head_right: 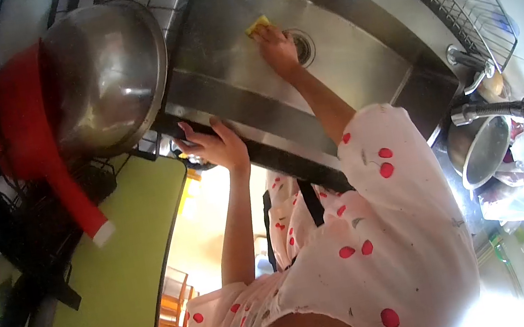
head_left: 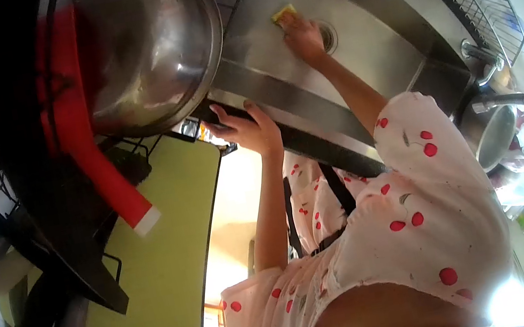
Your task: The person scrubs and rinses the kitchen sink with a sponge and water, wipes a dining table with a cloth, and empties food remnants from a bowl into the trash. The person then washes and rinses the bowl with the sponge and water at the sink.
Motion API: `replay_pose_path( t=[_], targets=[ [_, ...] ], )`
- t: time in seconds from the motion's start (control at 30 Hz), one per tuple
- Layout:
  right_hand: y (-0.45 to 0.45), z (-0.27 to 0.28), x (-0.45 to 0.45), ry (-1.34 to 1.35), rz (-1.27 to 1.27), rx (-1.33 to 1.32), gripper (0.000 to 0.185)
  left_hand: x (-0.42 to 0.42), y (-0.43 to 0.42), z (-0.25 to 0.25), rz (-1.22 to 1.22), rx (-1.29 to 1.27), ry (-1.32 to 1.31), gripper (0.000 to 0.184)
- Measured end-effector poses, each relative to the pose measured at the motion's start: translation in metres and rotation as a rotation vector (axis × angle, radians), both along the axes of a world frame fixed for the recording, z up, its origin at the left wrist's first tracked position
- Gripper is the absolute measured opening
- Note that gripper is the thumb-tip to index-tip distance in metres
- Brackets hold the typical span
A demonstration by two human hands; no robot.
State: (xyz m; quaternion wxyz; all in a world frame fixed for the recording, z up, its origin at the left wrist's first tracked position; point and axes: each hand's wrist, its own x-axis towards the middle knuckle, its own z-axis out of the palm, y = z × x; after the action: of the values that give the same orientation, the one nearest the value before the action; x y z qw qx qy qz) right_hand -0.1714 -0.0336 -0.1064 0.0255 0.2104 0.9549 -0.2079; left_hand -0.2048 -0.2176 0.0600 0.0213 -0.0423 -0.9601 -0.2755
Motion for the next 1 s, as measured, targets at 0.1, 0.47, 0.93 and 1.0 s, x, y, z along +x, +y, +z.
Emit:
replay_pose_path(
  t=[0.1,0.47,0.93,1.0],
  targets=[
    [-0.038,0.001,0.040,0.259,0.271,0.160,0.032,-0.001,0.007,0.011,-0.011,-0.065,0.003,0.060],
    [0.015,0.013,-0.002,-0.092,0.056,0.316,0.034,0.002,0.000,0.003,0.004,-0.085,-0.002,0.061],
    [0.020,0.097,0.033,0.400,-0.375,-0.256,0.029,0.014,0.035,0.023,-0.630,-0.126,0.241,0.037],
    [0.014,0.128,0.084,0.297,-0.660,-0.554,0.028,0.001,0.074,0.027,-0.646,0.039,-0.215,0.024]
  ],
)
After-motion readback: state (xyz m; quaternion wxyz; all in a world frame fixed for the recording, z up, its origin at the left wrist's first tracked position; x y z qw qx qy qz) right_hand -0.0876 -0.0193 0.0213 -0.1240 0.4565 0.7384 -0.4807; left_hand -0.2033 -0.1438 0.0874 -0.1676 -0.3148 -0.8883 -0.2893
